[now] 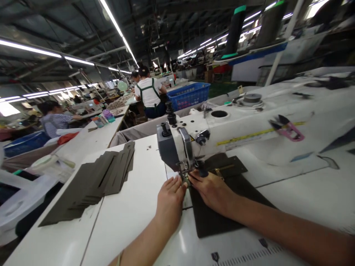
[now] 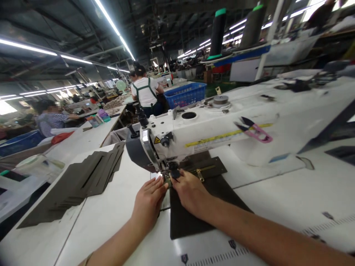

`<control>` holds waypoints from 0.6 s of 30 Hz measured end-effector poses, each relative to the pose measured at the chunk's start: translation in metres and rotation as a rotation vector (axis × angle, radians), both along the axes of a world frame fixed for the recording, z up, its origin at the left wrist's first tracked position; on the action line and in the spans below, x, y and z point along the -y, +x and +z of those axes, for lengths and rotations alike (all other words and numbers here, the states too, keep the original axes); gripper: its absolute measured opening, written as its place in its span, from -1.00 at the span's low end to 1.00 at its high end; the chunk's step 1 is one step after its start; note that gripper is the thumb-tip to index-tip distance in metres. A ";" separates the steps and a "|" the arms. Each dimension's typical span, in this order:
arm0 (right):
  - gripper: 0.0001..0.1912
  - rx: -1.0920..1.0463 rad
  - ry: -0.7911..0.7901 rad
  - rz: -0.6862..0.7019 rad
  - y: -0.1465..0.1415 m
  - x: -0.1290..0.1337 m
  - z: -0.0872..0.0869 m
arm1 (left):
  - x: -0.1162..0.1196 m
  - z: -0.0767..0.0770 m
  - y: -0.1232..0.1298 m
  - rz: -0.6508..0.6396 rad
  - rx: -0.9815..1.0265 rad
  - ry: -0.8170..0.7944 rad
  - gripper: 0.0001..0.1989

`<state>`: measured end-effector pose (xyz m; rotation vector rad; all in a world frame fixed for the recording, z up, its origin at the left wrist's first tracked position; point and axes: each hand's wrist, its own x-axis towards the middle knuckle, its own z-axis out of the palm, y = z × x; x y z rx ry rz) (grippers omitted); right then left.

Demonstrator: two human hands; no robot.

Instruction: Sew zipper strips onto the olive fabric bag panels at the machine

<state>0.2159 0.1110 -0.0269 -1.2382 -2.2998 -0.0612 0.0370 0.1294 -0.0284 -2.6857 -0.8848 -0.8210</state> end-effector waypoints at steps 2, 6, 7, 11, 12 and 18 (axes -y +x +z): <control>-0.70 0.026 -0.030 -0.019 -0.001 0.000 0.002 | -0.002 0.001 0.001 -0.020 -0.036 0.059 -0.73; -0.69 0.061 -0.074 -0.037 -0.002 -0.002 0.004 | -0.004 0.005 0.001 -0.056 -0.077 0.123 -0.70; -0.69 0.062 -0.081 -0.036 -0.001 -0.002 0.004 | -0.004 0.005 0.001 -0.057 -0.082 0.122 -0.70; -0.69 0.027 -0.090 -0.018 0.000 -0.003 0.002 | -0.003 0.005 0.002 -0.042 -0.085 0.080 -0.72; -0.68 0.008 -0.088 -0.013 0.000 -0.003 0.001 | -0.004 0.005 0.003 -0.040 -0.080 0.070 -0.73; -0.66 -0.068 -0.049 -0.038 -0.002 -0.009 0.001 | -0.013 0.003 0.004 -0.037 -0.072 0.005 -0.75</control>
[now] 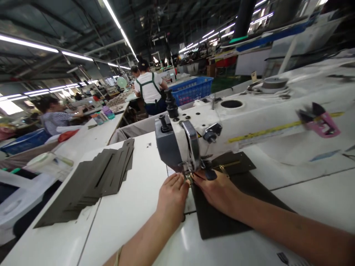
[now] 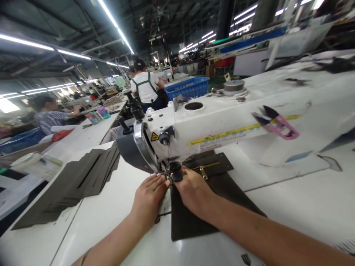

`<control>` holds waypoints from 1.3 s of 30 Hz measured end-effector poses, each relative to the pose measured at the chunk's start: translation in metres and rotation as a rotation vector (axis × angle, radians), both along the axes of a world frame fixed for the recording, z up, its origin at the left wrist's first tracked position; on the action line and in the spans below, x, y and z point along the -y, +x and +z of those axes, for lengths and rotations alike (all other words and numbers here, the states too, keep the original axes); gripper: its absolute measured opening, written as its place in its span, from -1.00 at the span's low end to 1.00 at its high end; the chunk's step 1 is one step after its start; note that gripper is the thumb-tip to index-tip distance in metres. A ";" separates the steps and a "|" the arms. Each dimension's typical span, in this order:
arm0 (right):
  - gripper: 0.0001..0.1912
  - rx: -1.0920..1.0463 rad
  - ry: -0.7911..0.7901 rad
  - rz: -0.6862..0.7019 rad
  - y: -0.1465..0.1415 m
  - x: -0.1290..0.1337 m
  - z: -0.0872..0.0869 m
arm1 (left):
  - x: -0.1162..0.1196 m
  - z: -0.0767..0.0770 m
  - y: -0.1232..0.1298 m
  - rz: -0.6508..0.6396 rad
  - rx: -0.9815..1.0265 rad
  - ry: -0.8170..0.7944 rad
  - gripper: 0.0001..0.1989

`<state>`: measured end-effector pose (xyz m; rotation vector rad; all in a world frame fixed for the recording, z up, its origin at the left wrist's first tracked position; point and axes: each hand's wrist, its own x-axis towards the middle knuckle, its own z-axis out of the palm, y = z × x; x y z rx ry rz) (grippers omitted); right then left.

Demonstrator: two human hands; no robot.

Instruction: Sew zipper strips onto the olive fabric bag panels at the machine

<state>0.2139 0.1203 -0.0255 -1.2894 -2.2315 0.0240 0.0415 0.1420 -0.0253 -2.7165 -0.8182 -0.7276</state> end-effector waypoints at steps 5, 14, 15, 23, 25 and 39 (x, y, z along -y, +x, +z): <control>-0.69 0.005 0.014 -0.005 0.000 -0.003 0.001 | -0.003 -0.002 0.001 0.009 0.066 -0.011 -0.80; -0.68 0.001 0.042 0.011 0.000 -0.005 -0.010 | -0.004 -0.008 0.000 0.038 0.128 0.009 -0.84; -0.68 0.007 0.044 0.008 0.000 -0.005 -0.010 | -0.005 -0.010 -0.001 0.037 0.134 0.010 -0.85; -0.68 -0.049 0.083 0.013 -0.002 0.000 -0.004 | -0.005 -0.019 -0.005 0.012 0.167 0.030 -0.85; -0.68 -0.052 0.096 0.005 -0.002 0.001 -0.004 | -0.005 -0.020 -0.005 0.001 0.202 0.043 -0.85; -0.63 0.191 0.319 -0.238 0.007 0.009 -0.035 | 0.010 0.007 -0.008 0.322 0.215 -0.171 -0.72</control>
